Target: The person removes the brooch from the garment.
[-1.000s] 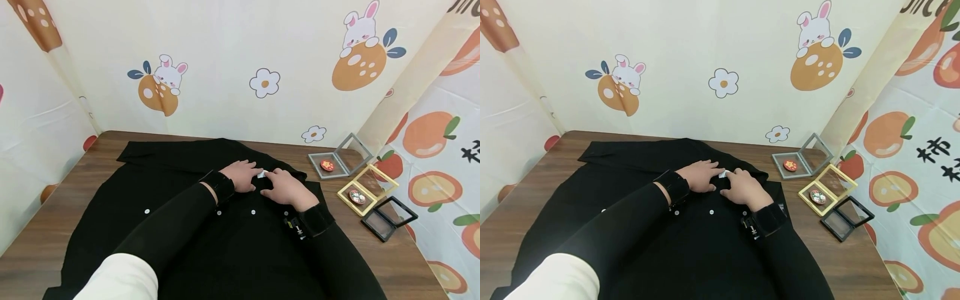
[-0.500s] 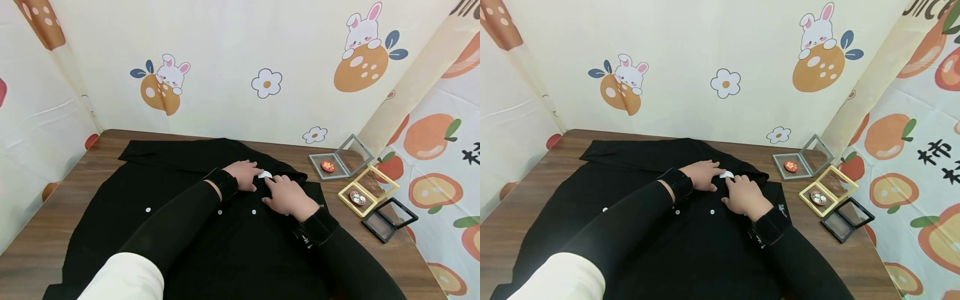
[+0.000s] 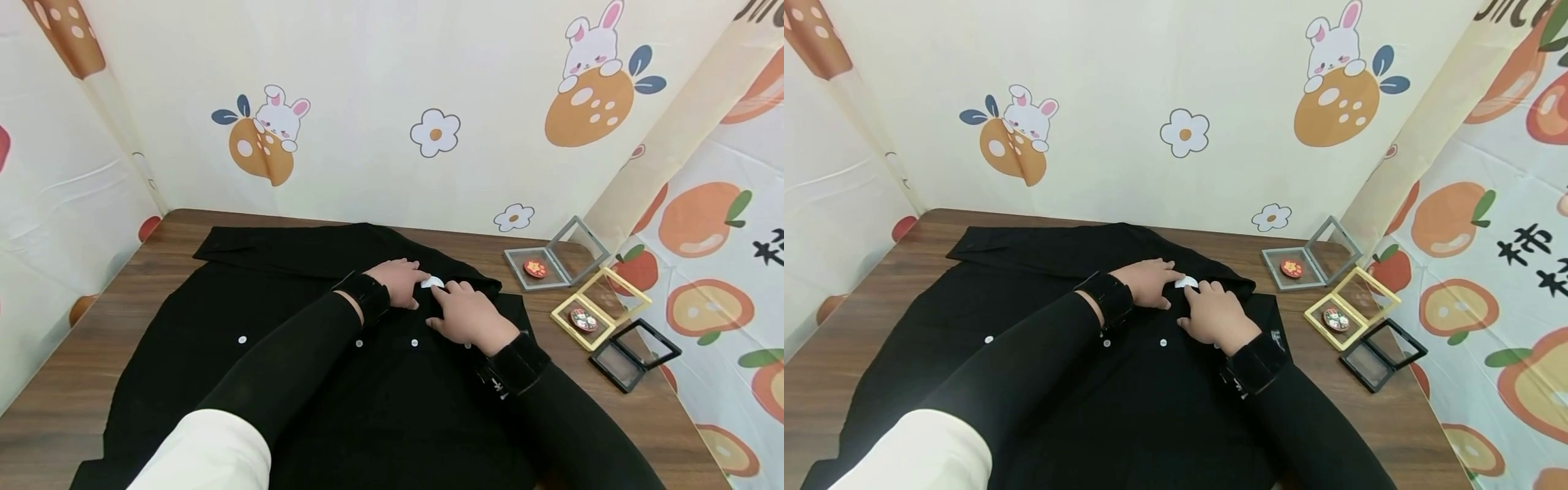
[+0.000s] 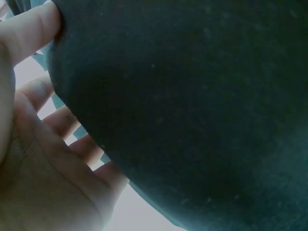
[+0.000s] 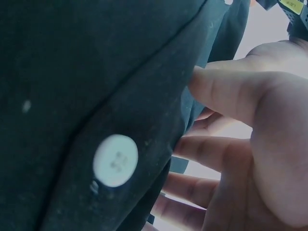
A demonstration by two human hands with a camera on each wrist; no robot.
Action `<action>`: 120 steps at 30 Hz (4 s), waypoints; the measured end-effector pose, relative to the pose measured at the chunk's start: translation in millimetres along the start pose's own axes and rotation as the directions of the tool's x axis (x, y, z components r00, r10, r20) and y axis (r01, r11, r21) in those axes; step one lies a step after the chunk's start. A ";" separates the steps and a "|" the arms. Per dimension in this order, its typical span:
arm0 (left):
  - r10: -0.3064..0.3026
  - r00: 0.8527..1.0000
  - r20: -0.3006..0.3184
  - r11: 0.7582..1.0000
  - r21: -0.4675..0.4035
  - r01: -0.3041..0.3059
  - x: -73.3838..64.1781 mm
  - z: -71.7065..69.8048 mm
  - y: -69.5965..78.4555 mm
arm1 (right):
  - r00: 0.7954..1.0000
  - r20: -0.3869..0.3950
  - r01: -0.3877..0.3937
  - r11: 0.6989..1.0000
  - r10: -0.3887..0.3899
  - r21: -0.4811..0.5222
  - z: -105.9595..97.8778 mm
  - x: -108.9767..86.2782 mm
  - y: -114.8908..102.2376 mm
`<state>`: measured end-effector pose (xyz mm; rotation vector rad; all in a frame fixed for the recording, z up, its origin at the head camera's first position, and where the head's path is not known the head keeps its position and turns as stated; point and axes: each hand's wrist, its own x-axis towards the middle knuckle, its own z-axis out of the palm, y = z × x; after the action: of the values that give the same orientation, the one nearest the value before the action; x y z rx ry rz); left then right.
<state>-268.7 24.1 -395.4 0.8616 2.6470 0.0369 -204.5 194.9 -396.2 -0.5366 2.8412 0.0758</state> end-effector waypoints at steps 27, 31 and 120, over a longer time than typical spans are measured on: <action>-0.007 1.000 0.011 1.000 -0.021 0.007 -0.6 -3.8 1.4 | 1.000 0.010 0.025 1.000 -0.025 -0.003 -3.3 0.4 4.8; -0.005 1.000 0.018 1.000 -0.024 0.005 -0.5 -4.7 1.4 | 1.000 0.009 0.029 1.000 -0.029 -0.008 -3.3 0.8 6.6; -0.250 0.952 -0.176 0.839 -0.530 0.122 35.6 7.4 6.4 | 0.998 -0.053 0.022 1.000 -0.021 0.019 5.7 -7.0 6.0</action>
<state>-289.3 49.1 -413.1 0.4319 2.7098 0.8109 -199.1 203.5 -399.9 -0.5736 2.8833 0.0301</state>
